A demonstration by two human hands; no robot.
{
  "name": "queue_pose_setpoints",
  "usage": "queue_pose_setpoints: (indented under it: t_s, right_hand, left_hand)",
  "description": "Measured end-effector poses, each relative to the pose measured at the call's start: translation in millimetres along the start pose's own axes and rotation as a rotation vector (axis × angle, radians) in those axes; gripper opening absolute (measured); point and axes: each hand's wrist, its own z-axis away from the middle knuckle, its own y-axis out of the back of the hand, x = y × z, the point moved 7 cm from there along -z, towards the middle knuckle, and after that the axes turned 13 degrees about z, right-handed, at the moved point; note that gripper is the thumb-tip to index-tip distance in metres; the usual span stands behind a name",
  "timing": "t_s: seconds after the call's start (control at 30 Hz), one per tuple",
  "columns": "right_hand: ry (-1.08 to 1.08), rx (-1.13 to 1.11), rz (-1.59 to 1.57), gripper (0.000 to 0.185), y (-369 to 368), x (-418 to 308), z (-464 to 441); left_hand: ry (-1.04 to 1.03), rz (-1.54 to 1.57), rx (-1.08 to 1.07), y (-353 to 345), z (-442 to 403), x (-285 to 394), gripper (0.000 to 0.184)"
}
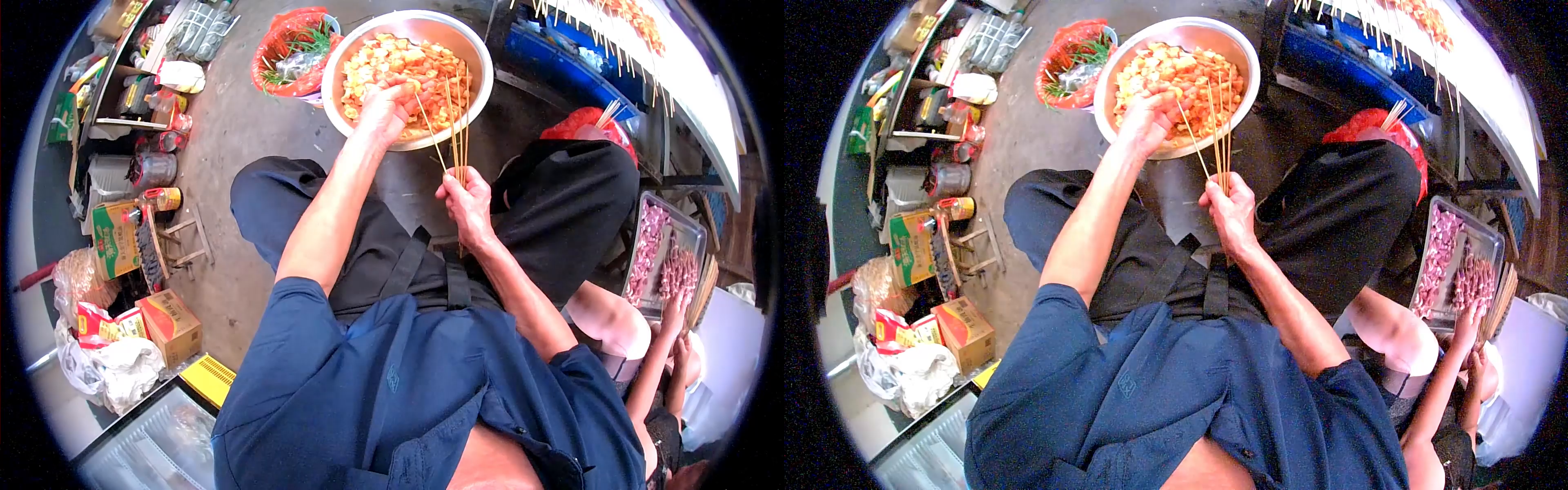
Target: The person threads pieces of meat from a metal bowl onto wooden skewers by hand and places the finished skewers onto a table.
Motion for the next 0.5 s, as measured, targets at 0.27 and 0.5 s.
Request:
queue_pose_setpoints:
  t_s: [0.27,0.5]
  right_hand:
    - [0.008,-0.005,-0.021,0.009,0,0,0]
    - [0.025,0.014,0.004,0.008,2,3,-1]
  left_hand:
    - [-0.001,0.068,0.009,0,3,-3,0.03]
    - [0.014,-0.231,-0.038,-17,11,13,0.033]
